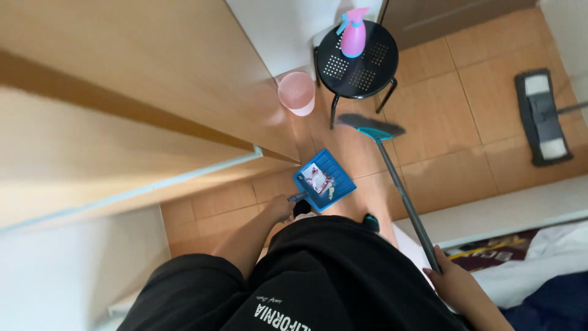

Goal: Sweeping the floor of a bedroom using a broom and a dustpan.

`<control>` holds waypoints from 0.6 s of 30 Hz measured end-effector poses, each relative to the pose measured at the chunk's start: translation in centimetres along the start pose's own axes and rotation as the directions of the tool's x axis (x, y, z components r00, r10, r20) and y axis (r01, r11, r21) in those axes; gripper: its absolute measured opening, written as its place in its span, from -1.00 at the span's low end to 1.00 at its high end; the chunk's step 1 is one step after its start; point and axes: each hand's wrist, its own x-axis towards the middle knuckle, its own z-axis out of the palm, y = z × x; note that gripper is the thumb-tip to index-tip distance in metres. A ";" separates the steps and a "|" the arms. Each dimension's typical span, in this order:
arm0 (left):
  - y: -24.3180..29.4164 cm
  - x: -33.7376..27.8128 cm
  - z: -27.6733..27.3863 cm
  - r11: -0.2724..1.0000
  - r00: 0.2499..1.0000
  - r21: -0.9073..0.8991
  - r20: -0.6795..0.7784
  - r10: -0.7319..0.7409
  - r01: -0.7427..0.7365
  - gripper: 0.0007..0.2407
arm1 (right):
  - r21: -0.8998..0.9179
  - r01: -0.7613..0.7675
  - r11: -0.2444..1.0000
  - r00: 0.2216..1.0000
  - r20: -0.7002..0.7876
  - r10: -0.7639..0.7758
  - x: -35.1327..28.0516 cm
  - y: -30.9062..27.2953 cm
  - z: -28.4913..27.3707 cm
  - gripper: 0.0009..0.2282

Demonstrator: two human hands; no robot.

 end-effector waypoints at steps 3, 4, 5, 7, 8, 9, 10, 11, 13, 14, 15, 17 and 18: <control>1.4 -1.8 3.5 0.992 0.989 -0.005 -0.075 0.129 -0.130 -0.72 | -0.115 0.061 0.991 0.997 -0.033 -0.066 5.4 3.6 -1.3 -0.29; 0.7 -0.9 5.4 0.993 0.996 -0.116 -0.089 0.023 -0.034 -0.69 | -0.149 0.058 0.987 0.998 -0.008 -0.060 6.4 5.0 -1.1 -0.29; -0.1 0.0 7.2 0.972 0.992 -0.228 -0.091 -0.084 0.061 -0.62 | -0.184 0.056 0.981 0.998 0.018 -0.054 7.5 6.3 -0.9 -0.30; 0.7 -2.5 10.0 0.960 0.985 -0.278 -0.147 -0.088 0.044 -0.63 | -0.222 0.084 0.971 0.996 0.060 -0.072 7.7 9.0 -1.1 -0.30; 1.2 -3.6 10.7 0.952 0.975 -0.307 -0.204 -0.085 0.019 -0.64 | -0.241 0.103 0.965 0.992 0.095 -0.083 8.2 9.8 -1.4 -0.29; 1.5 -5.2 11.3 0.944 0.972 -0.329 -0.214 -0.096 0.021 -0.64 | -0.261 0.121 0.958 0.990 0.099 -0.098 7.5 10.3 -2.5 -0.29; 1.9 -6.7 11.9 0.955 0.965 -0.295 -0.236 -0.118 0.044 -0.65 | -0.245 0.143 0.959 0.985 0.133 -0.113 6.9 10.8 -3.5 -0.30; 2.2 -8.1 12.4 0.963 0.956 -0.260 -0.259 -0.139 0.069 -0.66 | -0.230 0.164 0.959 0.978 0.166 -0.127 6.4 11.2 -4.5 -0.31; 1.3 -8.9 13.1 0.939 0.949 -0.340 -0.278 -0.152 0.051 -0.66 | -0.209 0.214 0.954 0.968 0.173 -0.180 6.0 12.1 -5.7 -0.33; 1.0 -9.2 13.4 0.919 0.944 -0.394 -0.292 -0.151 0.025 -0.66 | -0.168 0.249 0.954 0.961 0.168 -0.221 5.8 12.6 -6.3 -0.35; 0.8 -10.0 13.8 0.911 0.943 -0.411 -0.292 -0.160 0.028 -0.66 | -0.184 0.256 0.949 0.959 0.175 -0.225 4.7 11.1 -7.6 -0.35; 1.1 -11.0 13.8 0.871 0.945 -0.491 -0.266 -0.188 0.035 -0.69 | 0.008 0.165 0.986 0.963 0.216 -0.163 3.0 7.5 -10.5 -0.40; 1.4 -11.2 13.9 0.862 0.943 -0.506 -0.269 -0.195 0.034 -0.69 | -0.007 0.175 0.985 0.961 0.218 -0.169 2.9 5.2 -12.1 -0.40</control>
